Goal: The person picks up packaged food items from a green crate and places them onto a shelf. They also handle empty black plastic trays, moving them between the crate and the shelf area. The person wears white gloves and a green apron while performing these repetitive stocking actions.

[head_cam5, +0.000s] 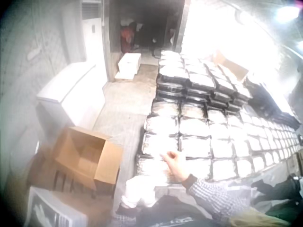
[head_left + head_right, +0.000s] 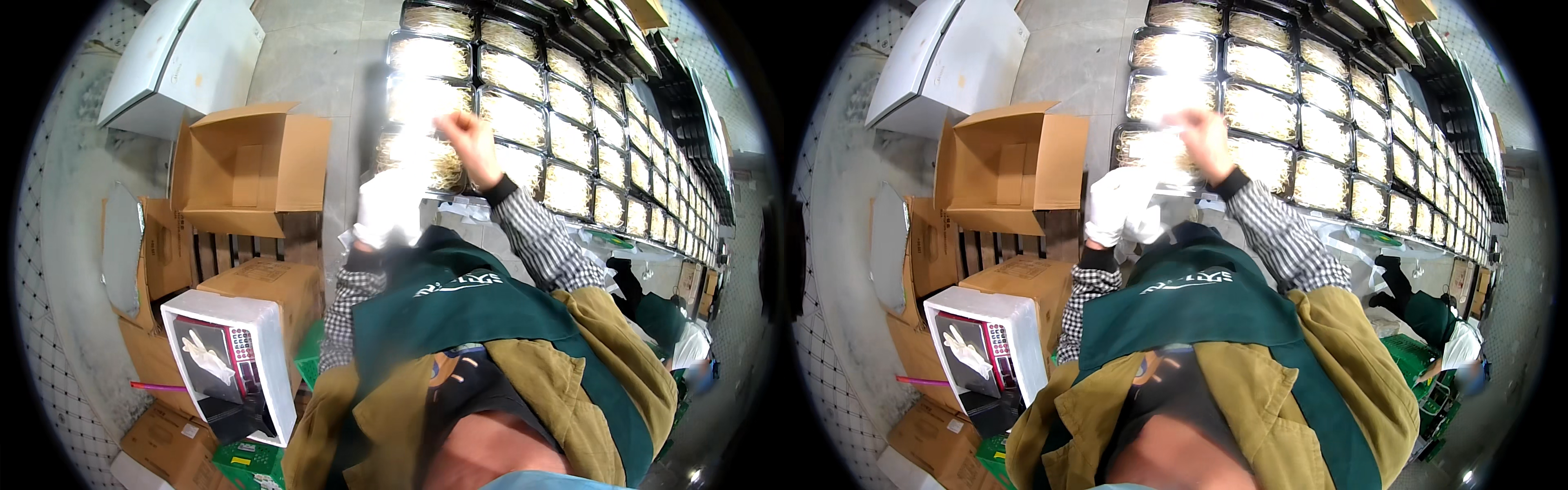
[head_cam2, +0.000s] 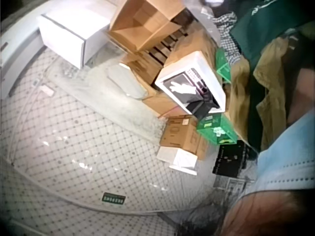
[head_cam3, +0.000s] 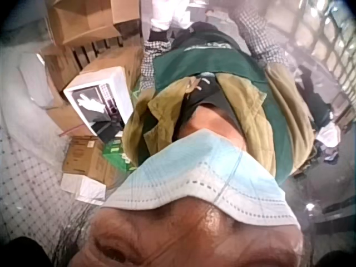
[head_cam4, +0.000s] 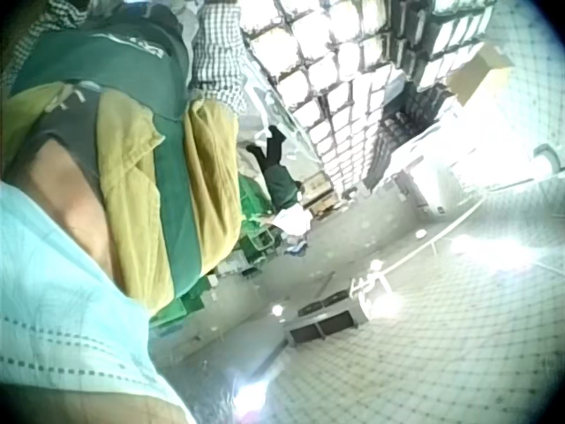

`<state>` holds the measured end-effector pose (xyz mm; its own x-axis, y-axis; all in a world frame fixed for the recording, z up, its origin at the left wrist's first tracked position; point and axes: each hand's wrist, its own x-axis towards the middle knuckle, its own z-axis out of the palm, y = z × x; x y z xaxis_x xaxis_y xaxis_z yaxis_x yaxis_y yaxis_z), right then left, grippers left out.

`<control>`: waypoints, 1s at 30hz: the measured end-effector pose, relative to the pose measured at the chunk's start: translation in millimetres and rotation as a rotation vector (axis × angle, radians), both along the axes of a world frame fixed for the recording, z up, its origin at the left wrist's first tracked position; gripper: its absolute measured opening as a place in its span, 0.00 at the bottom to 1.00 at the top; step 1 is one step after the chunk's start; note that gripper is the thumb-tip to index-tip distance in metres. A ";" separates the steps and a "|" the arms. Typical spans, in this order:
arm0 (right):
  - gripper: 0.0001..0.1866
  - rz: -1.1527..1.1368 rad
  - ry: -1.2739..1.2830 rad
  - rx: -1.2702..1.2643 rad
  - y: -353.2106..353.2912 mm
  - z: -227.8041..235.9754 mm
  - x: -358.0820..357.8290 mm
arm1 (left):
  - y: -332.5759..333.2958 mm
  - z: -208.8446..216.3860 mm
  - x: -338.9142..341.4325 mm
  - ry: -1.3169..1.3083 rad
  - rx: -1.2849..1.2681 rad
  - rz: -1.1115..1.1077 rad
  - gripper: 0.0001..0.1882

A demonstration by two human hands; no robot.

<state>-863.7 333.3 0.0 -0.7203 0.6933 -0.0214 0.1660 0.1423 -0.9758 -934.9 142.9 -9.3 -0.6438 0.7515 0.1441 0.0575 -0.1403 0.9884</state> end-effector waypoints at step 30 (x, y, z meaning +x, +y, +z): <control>0.16 -0.167 -0.413 0.828 159.2 -59.2 -141.7 | 70.5 44.0 -17.0 -0.487 -0.050 0.008 0.12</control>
